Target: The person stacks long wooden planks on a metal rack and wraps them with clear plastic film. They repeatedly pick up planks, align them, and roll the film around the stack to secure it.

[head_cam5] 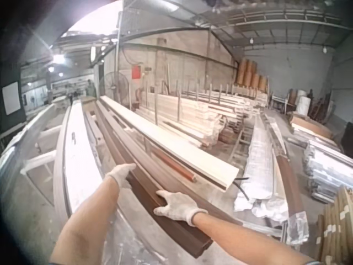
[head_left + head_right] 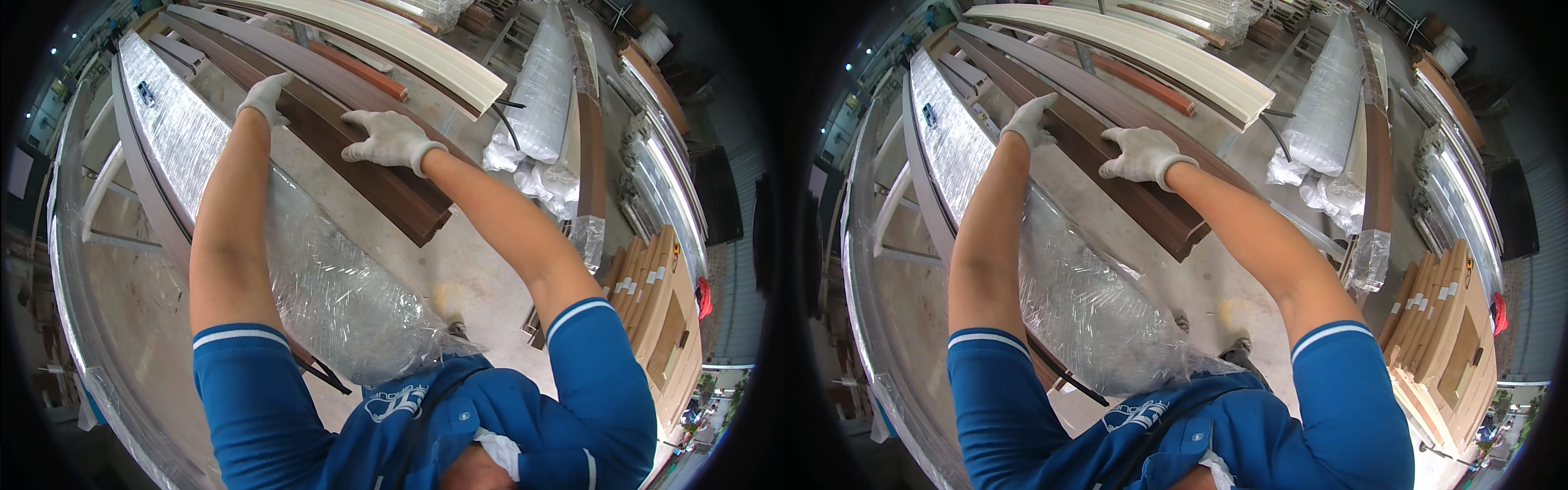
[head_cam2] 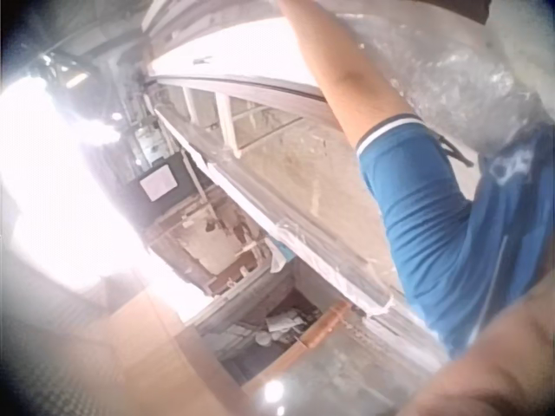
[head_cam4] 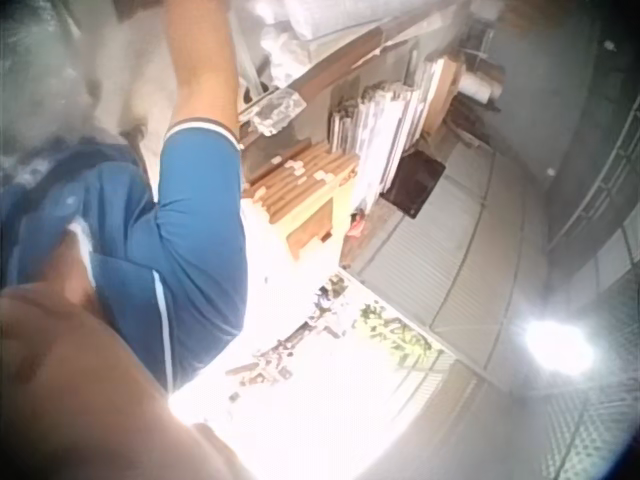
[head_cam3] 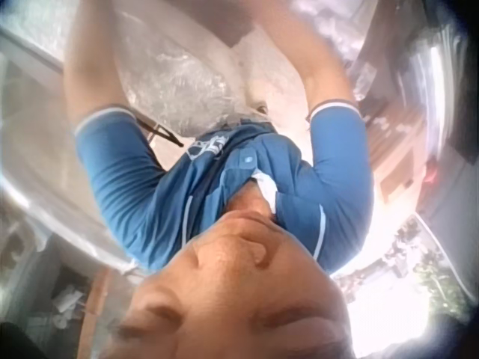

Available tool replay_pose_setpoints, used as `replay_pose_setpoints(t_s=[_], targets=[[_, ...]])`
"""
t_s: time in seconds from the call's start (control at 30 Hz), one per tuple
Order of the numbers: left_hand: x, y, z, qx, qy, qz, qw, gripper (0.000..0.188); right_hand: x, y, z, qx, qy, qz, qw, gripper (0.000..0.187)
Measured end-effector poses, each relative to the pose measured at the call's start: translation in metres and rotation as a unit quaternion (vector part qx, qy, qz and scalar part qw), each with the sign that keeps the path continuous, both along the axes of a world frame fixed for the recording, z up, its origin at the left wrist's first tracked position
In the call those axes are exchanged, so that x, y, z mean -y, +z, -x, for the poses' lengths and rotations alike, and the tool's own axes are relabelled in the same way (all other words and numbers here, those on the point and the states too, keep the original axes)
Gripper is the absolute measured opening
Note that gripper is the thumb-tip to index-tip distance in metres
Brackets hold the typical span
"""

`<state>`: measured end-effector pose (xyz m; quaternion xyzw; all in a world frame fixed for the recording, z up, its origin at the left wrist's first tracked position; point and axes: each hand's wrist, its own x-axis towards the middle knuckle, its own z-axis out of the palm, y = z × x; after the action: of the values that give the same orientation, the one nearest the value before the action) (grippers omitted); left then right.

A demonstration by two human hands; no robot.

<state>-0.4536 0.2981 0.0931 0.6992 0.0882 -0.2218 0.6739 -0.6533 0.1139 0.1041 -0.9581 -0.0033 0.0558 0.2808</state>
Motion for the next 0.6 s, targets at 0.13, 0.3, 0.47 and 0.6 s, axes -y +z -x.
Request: replay_pose_setpoints(t_s=[0.13,0.3,0.47,0.6], targets=[[0.000,-0.004,-0.002,0.027,-0.036,-0.033,0.998,0.087,-0.012,-0.003,-0.018,-0.025,0.001,0.049,0.998,0.075],[0.001,-0.009,-0.005,0.029,-0.035,-0.066,0.997,0.082,-0.004,-0.007,-0.012,-0.006,0.034,0.091,0.995,0.066],[-0.002,-0.018,-0.018,0.096,-0.032,-0.217,0.971,0.067,0.076,0.016,0.035,0.145,-0.004,-0.038,0.989,0.063],[-0.001,-0.022,-0.030,0.238,-0.103,-0.357,0.897,0.068,0.175,0.020,0.117,0.204,-0.100,-0.111,0.967,0.052]])
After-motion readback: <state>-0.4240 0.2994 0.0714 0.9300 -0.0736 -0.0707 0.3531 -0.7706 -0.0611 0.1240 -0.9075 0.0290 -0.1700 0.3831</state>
